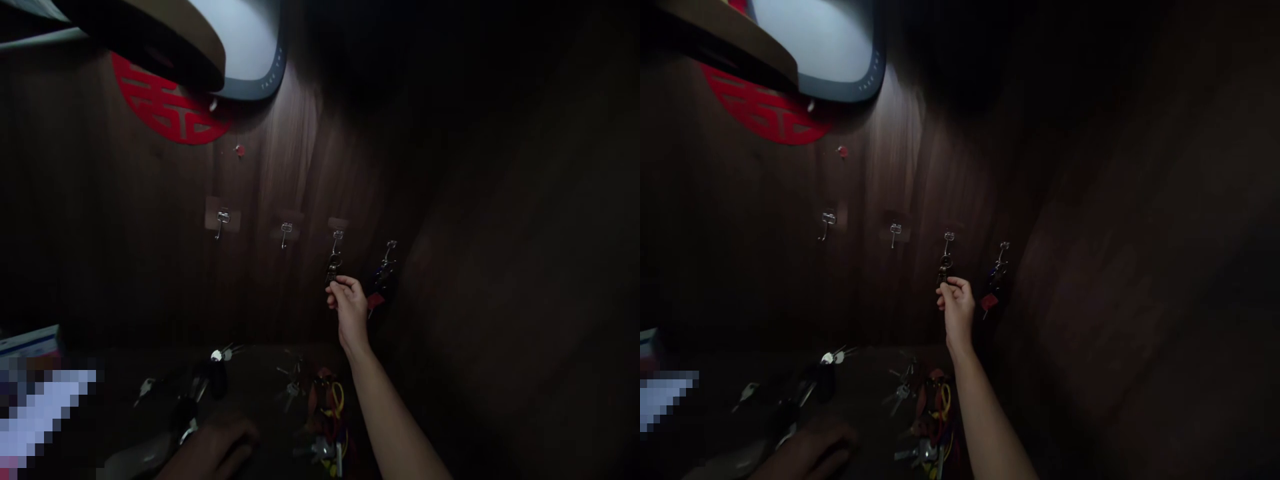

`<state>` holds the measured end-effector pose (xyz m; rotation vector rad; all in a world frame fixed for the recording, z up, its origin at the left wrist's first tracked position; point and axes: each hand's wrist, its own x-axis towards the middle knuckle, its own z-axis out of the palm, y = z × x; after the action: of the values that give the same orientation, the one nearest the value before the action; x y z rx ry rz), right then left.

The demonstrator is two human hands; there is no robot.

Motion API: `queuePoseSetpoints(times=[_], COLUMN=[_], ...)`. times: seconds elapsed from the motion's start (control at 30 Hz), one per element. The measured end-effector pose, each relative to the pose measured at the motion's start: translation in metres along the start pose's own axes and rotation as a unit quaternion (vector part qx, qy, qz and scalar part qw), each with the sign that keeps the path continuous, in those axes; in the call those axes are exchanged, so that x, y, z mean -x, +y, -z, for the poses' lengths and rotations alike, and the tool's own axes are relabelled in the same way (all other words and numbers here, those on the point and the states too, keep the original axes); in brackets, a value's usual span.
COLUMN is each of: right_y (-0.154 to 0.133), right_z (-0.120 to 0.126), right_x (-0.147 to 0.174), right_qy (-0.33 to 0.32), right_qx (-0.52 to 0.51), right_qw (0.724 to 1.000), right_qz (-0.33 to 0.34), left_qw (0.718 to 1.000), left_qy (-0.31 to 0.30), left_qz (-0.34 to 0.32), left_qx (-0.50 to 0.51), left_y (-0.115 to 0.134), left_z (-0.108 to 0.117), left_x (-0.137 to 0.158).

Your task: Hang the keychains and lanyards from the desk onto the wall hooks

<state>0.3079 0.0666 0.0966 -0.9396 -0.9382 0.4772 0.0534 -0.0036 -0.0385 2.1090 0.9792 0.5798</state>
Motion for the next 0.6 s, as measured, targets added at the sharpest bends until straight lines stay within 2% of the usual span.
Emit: queuePoseSetpoints(times=[0.17,0.33,0.47,0.6], right_y=[0.016,0.028,0.031,0.038], right_z=[0.006,0.007,0.006,0.002], right_x=[0.023,0.052,0.077,0.102], right_qy=[-0.04,-0.085,-0.132,-0.191], right_qx=[0.017,0.04,0.056,0.066], right_qw=[0.998,0.992,0.982,0.97], right_qz=[-0.04,-0.085,-0.124,-0.137], left_qw=[0.998,0.995,0.994,0.987], left_qy=[-0.009,0.013,0.045,0.108], left_qz=[-0.034,-0.063,-0.041,-0.001], left_qx=[-0.055,-0.073,-0.094,-0.116], left_y=[0.015,0.012,0.008,0.004], left_z=[0.012,0.019,0.026,0.037], left_x=[-0.004,-0.002,-0.001,-0.003])
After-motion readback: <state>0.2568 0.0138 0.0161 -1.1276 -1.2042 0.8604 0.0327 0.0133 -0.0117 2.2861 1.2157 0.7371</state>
